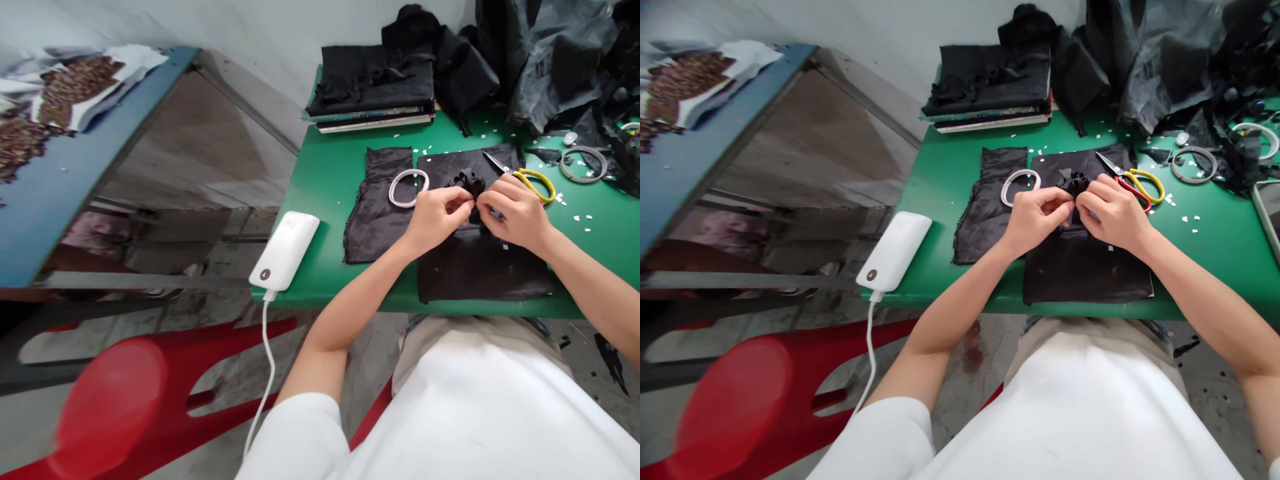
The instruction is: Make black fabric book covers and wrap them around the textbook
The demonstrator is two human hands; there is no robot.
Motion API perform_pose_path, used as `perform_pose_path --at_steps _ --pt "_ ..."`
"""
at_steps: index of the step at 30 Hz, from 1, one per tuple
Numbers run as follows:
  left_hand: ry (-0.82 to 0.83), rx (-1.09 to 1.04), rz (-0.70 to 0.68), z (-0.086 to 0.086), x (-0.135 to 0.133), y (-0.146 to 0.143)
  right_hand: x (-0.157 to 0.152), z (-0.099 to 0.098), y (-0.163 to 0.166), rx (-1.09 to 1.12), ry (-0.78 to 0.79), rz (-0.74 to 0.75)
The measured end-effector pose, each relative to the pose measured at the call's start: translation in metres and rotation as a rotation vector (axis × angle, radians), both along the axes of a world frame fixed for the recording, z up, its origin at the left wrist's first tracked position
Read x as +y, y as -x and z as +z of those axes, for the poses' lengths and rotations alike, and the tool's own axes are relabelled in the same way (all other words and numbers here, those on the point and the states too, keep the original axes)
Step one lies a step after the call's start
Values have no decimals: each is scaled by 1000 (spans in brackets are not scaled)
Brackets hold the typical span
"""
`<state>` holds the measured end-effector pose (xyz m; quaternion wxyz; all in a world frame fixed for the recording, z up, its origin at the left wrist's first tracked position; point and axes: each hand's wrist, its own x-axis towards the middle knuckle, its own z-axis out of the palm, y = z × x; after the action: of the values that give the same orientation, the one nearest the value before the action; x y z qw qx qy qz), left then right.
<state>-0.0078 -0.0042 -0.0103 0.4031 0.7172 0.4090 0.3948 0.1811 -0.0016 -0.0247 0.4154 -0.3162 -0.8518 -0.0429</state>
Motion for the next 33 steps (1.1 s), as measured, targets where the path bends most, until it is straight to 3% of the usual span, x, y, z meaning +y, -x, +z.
perform_pose_path --at_steps 17,26,29,33 --pt "41 -25 -26 3 2 2 -2 6 3 127 161 -8" --pt "37 11 4 9 9 8 -5 15 4 342 419 -56" --pt "-87 116 107 10 18 18 -5 16 4 449 557 -36" --pt "-276 396 351 6 31 35 -4 17 4 522 664 -11"
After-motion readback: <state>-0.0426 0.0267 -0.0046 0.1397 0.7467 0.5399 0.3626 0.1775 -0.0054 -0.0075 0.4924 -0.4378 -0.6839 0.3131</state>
